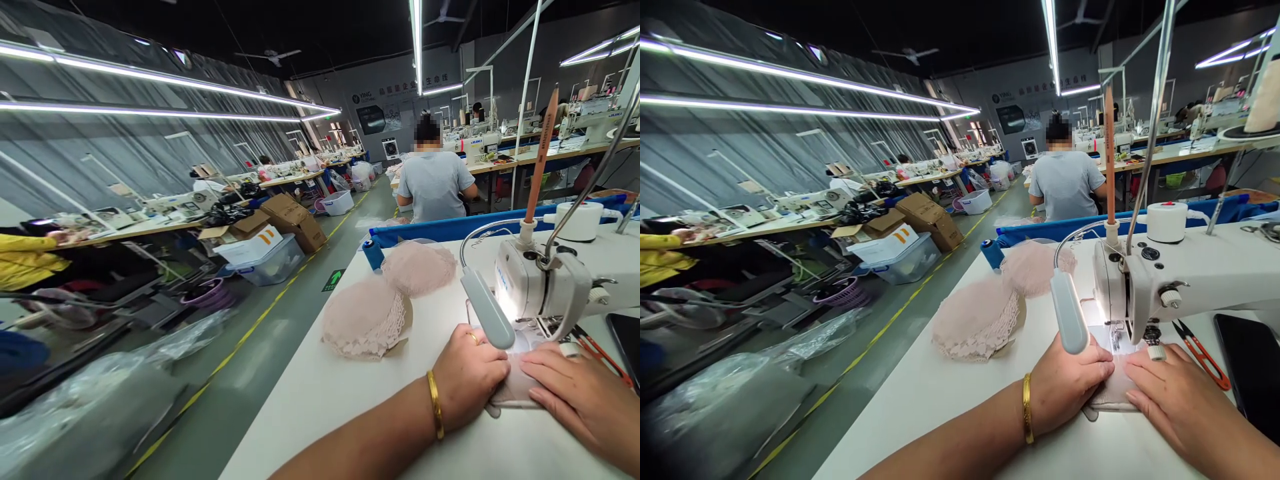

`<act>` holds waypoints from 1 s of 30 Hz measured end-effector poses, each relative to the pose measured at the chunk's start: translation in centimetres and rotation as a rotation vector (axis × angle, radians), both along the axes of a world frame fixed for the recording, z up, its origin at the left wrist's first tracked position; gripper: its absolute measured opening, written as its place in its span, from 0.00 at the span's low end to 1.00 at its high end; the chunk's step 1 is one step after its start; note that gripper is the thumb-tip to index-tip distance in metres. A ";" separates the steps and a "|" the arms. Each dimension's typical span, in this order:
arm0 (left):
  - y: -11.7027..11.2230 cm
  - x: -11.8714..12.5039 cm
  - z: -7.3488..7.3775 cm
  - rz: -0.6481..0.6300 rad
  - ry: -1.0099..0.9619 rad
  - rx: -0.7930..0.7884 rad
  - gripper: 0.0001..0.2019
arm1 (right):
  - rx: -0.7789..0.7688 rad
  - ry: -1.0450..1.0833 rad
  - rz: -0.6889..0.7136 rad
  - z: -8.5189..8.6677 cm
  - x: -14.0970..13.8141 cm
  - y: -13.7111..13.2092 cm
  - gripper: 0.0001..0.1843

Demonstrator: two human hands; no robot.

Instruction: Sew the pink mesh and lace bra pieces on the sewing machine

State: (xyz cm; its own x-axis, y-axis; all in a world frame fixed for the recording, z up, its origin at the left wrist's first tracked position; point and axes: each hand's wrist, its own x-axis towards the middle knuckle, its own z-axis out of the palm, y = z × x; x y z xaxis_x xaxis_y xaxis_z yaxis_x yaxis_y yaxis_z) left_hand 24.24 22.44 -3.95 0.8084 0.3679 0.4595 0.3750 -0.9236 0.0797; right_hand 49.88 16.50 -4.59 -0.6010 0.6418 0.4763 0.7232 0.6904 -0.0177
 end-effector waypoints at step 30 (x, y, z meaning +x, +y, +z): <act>-0.7 -0.4 4.7 0.198 0.266 -0.102 0.17 | 0.079 0.096 0.043 -1.0 0.6 -0.1 0.21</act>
State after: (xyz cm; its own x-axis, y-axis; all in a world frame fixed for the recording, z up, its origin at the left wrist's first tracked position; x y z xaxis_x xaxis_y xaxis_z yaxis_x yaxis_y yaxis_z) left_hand 23.85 21.74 0.72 0.8032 0.5629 0.1952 0.5663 -0.8231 0.0430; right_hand 50.52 16.41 -5.57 -0.5761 0.5746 0.5813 0.6906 0.7226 -0.0299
